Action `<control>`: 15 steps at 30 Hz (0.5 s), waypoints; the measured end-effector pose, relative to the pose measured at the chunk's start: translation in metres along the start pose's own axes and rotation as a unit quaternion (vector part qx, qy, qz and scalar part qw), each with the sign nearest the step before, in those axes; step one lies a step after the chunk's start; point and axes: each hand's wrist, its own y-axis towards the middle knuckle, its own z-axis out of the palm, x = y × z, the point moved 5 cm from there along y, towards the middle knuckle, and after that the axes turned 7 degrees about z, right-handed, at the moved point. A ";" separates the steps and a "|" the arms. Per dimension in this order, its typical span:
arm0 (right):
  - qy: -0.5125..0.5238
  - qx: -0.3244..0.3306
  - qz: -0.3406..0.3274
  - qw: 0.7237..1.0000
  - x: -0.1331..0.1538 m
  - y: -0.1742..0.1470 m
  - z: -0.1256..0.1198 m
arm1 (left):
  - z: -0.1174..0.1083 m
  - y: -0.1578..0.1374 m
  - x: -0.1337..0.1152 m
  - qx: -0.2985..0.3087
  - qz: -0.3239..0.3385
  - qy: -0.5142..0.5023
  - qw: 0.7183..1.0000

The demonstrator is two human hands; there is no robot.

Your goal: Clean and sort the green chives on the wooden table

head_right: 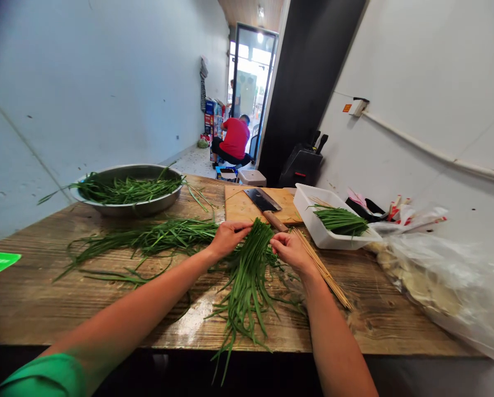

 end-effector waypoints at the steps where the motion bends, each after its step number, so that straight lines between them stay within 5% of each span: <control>1: 0.005 -0.004 0.004 1.000 0.000 0.000 -0.002 | 0.000 0.001 -0.002 0.026 0.014 0.011 1.000; 6: 0.044 -0.008 0.016 0.999 0.006 -0.007 -0.014 | -0.035 0.013 -0.003 -0.023 0.025 0.159 0.987; 8: 0.047 -0.004 0.019 0.999 0.007 -0.010 -0.019 | -0.043 0.014 0.003 0.002 0.030 0.258 0.966; 11: 0.049 -0.008 0.019 0.999 0.005 -0.010 -0.026 | -0.040 0.008 0.016 0.078 0.043 0.378 0.921; 15: 0.051 -0.008 0.036 0.998 -0.004 -0.006 -0.030 | -0.035 0.002 0.024 0.079 0.040 0.438 0.895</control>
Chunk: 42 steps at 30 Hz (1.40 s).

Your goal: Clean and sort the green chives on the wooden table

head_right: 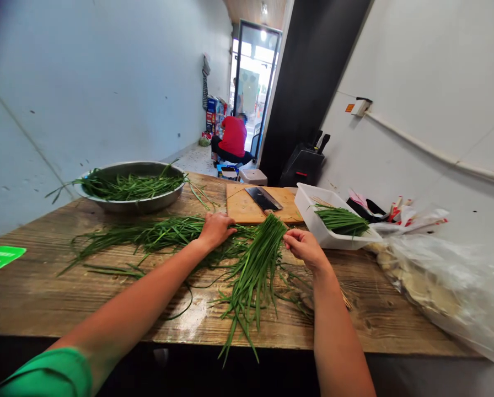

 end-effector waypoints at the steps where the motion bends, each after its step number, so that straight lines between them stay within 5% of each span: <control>1: -0.003 0.001 0.007 1.000 -0.001 0.001 0.000 | 0.001 0.000 0.000 -0.001 -0.008 0.007 1.000; 6: -0.007 0.004 0.021 1.000 -0.001 0.000 0.003 | 0.000 -0.001 -0.001 0.017 -0.017 0.016 1.000; 13: -0.014 0.011 0.021 1.000 0.001 0.000 0.010 | -0.012 0.004 -0.016 -0.045 -0.020 -0.104 0.993; 23: -0.017 0.019 -0.012 1.000 0.005 0.000 0.018 | -0.008 0.011 -0.022 -0.036 -0.085 -0.431 0.897; 42: -0.044 0.019 -0.028 0.998 0.007 0.000 0.023 | 0.005 0.016 -0.032 -0.090 -0.130 -0.528 0.834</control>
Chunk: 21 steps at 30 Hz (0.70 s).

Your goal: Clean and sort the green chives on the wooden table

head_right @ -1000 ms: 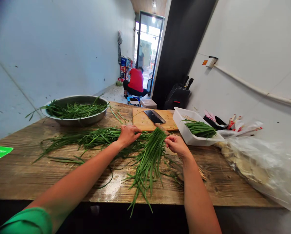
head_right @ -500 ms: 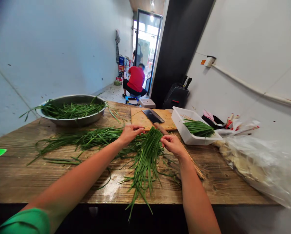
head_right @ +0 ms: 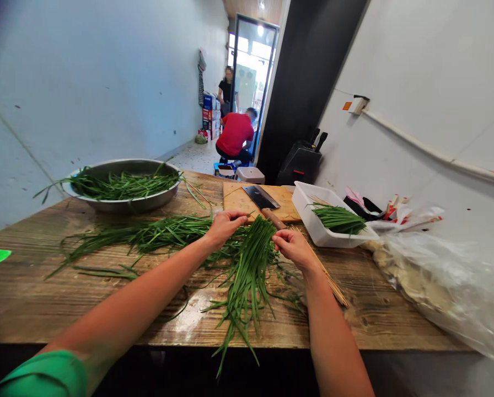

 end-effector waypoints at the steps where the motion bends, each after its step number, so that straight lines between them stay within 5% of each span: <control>1: 0.000 -0.001 0.000 1.000 0.000 0.000 0.000 | 0.000 0.000 0.001 -0.002 -0.001 -0.016 1.000; 11: 0.016 -0.006 0.009 1.000 -0.004 0.002 0.000 | 0.000 0.000 0.004 -0.021 -0.024 -0.072 0.997; 21: 0.011 -0.003 0.001 1.000 -0.005 0.003 0.002 | 0.009 -0.007 0.001 0.023 0.001 0.002 1.000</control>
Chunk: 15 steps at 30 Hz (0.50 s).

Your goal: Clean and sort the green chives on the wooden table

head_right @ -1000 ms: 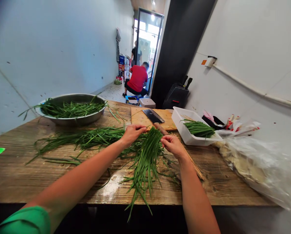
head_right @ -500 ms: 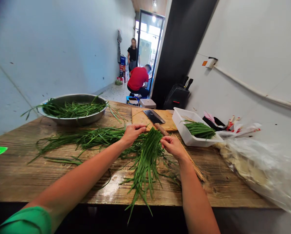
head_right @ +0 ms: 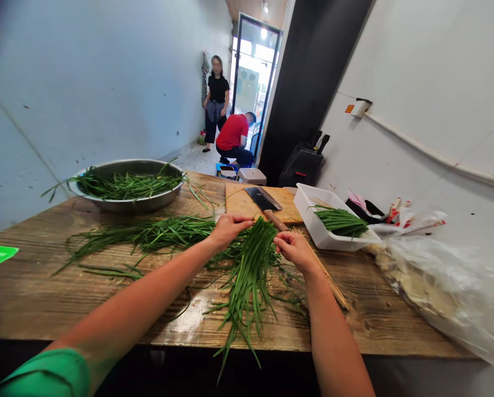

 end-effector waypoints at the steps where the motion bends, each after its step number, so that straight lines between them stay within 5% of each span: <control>1: -0.005 -0.002 0.000 1.000 -0.001 0.001 -0.001 | 0.004 -0.002 0.000 0.018 0.008 0.016 1.000; 6: 0.023 -0.012 0.000 1.000 -0.006 0.004 -0.010 | -0.008 0.000 -0.013 0.097 0.084 0.173 0.976; 11: 0.114 -0.058 -0.043 0.991 0.004 -0.005 -0.031 | -0.060 0.011 -0.024 0.205 0.087 0.409 0.885; 15: 0.148 -0.090 -0.079 0.982 0.011 -0.016 -0.050 | -0.087 0.017 -0.030 0.158 0.083 0.514 0.839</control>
